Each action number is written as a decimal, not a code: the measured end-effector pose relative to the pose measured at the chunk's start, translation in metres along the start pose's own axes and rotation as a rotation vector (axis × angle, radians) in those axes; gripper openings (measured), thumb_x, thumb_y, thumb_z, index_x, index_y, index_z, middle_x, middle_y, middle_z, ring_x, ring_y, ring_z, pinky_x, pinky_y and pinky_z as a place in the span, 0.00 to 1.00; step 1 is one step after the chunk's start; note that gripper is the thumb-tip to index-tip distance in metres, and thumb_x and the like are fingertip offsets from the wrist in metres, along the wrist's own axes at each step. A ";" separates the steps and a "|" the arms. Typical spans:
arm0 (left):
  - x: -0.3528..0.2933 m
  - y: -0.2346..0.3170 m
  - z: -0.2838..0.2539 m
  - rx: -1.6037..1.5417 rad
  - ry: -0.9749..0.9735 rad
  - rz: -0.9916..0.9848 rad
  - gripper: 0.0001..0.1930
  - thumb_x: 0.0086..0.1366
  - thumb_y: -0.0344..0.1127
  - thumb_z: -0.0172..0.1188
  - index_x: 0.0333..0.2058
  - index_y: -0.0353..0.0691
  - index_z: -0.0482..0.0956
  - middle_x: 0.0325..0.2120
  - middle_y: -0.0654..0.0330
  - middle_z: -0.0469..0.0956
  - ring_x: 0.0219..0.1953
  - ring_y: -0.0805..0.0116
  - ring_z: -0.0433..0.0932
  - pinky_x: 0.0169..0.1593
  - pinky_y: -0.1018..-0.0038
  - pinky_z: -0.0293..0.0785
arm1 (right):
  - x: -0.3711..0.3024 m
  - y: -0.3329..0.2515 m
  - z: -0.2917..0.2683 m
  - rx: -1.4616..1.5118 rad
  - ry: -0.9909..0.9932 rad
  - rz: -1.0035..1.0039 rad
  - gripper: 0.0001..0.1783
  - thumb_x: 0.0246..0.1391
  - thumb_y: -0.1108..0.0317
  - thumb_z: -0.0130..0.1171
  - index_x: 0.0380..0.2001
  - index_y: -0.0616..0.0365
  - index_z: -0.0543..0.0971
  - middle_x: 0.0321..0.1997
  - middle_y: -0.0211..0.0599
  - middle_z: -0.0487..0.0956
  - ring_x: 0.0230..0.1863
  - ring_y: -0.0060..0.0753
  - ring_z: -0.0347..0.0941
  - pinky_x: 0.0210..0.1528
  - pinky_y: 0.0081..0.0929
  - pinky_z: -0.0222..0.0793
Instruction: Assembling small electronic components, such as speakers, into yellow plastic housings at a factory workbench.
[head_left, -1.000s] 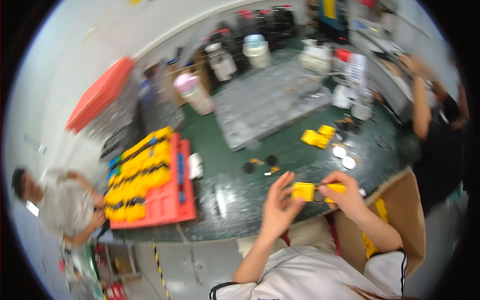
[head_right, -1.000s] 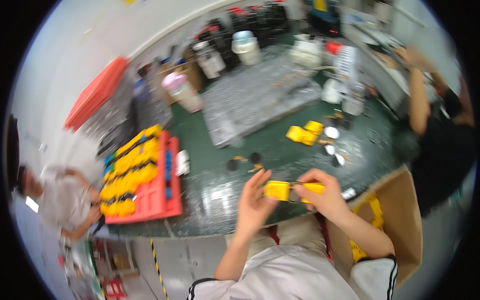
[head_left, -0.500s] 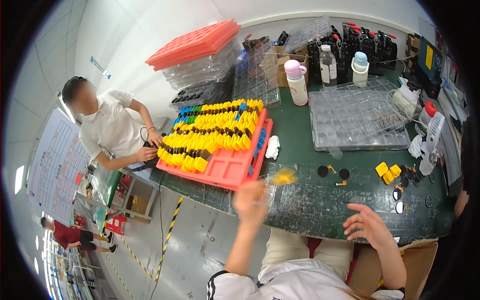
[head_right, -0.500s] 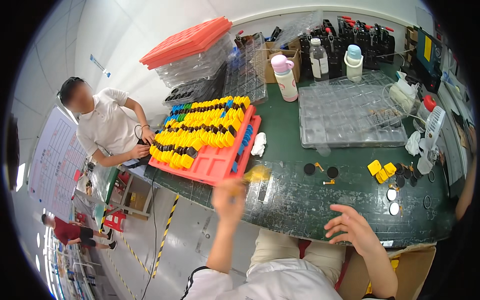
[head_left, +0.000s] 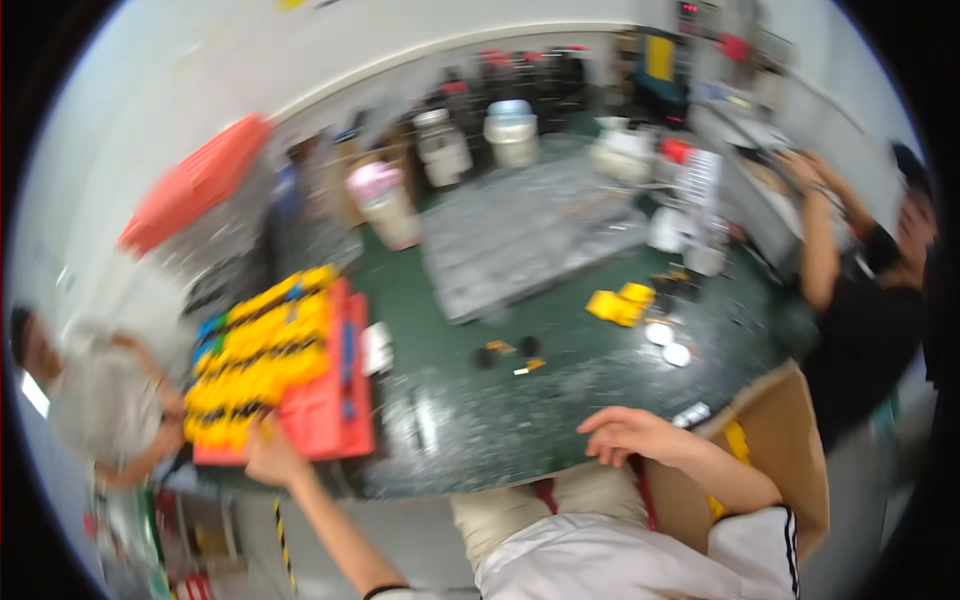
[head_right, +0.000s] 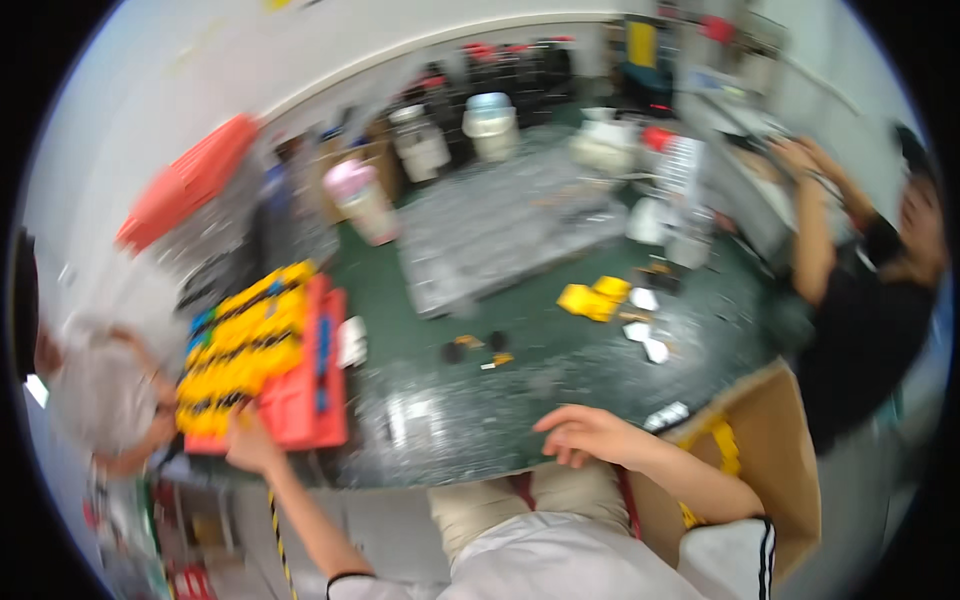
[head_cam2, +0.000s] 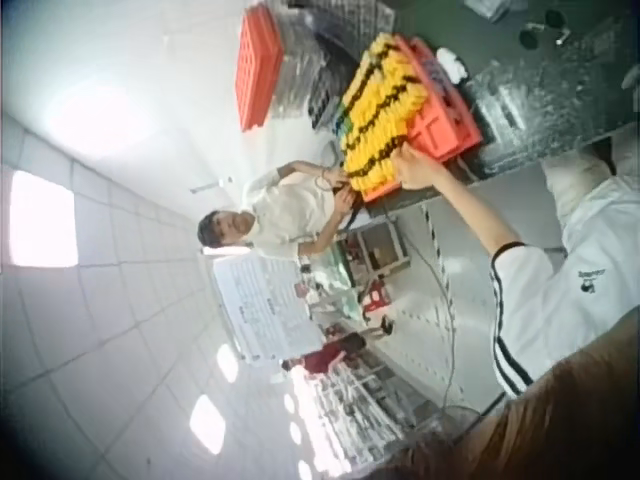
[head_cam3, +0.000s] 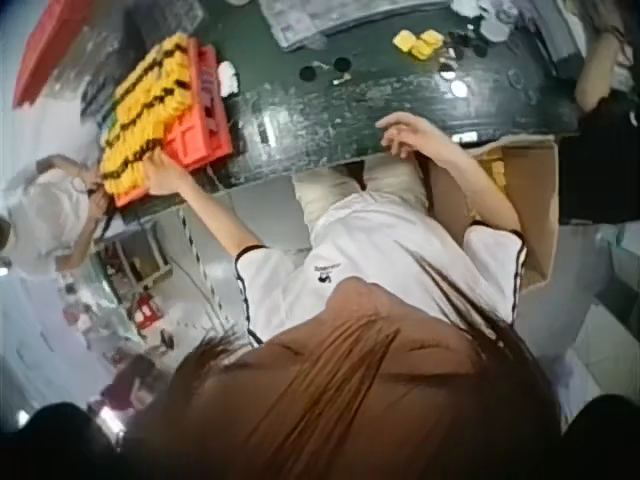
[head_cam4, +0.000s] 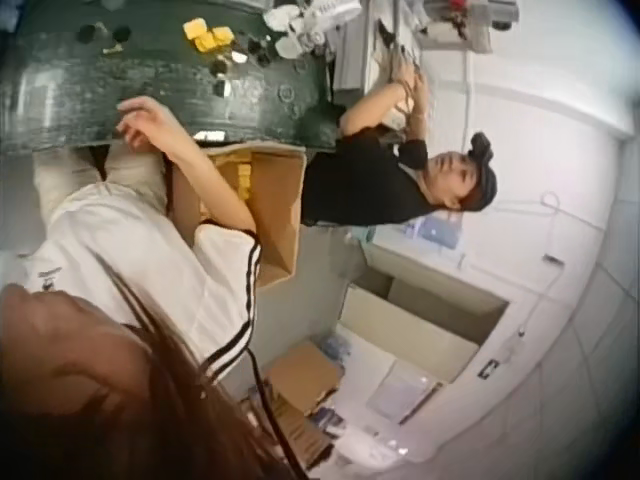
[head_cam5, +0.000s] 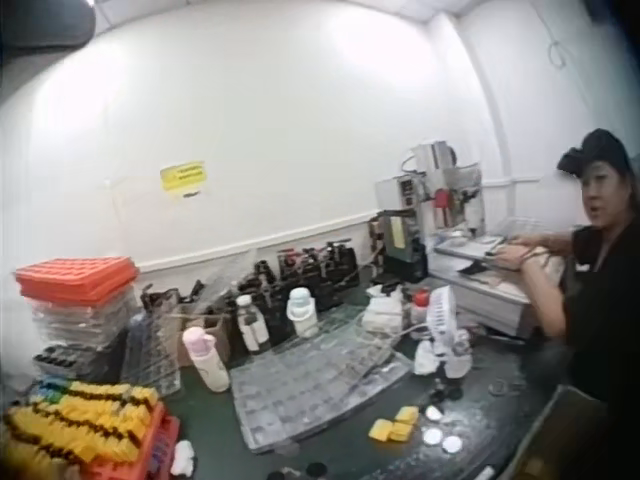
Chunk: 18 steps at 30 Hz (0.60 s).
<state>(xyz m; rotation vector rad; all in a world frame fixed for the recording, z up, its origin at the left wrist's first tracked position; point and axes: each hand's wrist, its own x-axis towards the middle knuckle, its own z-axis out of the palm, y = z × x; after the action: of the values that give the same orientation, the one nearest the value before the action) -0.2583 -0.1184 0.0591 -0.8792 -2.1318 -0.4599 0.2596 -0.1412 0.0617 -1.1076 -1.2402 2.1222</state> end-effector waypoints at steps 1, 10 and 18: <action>0.003 -0.021 0.011 0.016 0.064 -0.002 0.14 0.55 0.54 0.58 0.34 0.55 0.79 0.24 0.65 0.79 0.26 0.62 0.77 0.27 0.67 0.72 | -0.004 -0.003 0.002 -0.089 -0.001 -0.018 0.16 0.57 0.66 0.49 0.49 0.55 0.70 0.38 0.35 0.77 0.36 0.23 0.73 0.34 0.23 0.71; 0.012 0.000 0.010 0.041 0.196 -0.008 0.19 0.58 0.54 0.56 0.45 0.54 0.76 0.44 0.67 0.73 0.43 0.62 0.73 0.37 0.62 0.70 | -0.059 -0.015 -0.100 -1.222 0.972 -0.082 0.12 0.44 0.64 0.59 0.35 0.51 0.76 0.37 0.39 0.77 0.41 0.42 0.73 0.41 0.38 0.70; -0.123 0.091 -0.078 -0.617 0.031 0.448 0.13 0.50 0.33 0.59 0.37 0.42 0.73 0.28 0.60 0.71 0.31 0.60 0.70 0.34 0.63 0.64 | -0.104 0.080 -0.385 -1.352 1.078 -0.287 0.47 0.32 0.66 0.70 0.57 0.65 0.60 0.58 0.54 0.65 0.59 0.50 0.61 0.59 0.36 0.58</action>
<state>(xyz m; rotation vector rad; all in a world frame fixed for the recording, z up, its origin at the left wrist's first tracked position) -0.0949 -0.1531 0.0172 -1.6315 -1.6970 -0.9010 0.6349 -0.0573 -0.0706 -1.9269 -1.9101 0.0228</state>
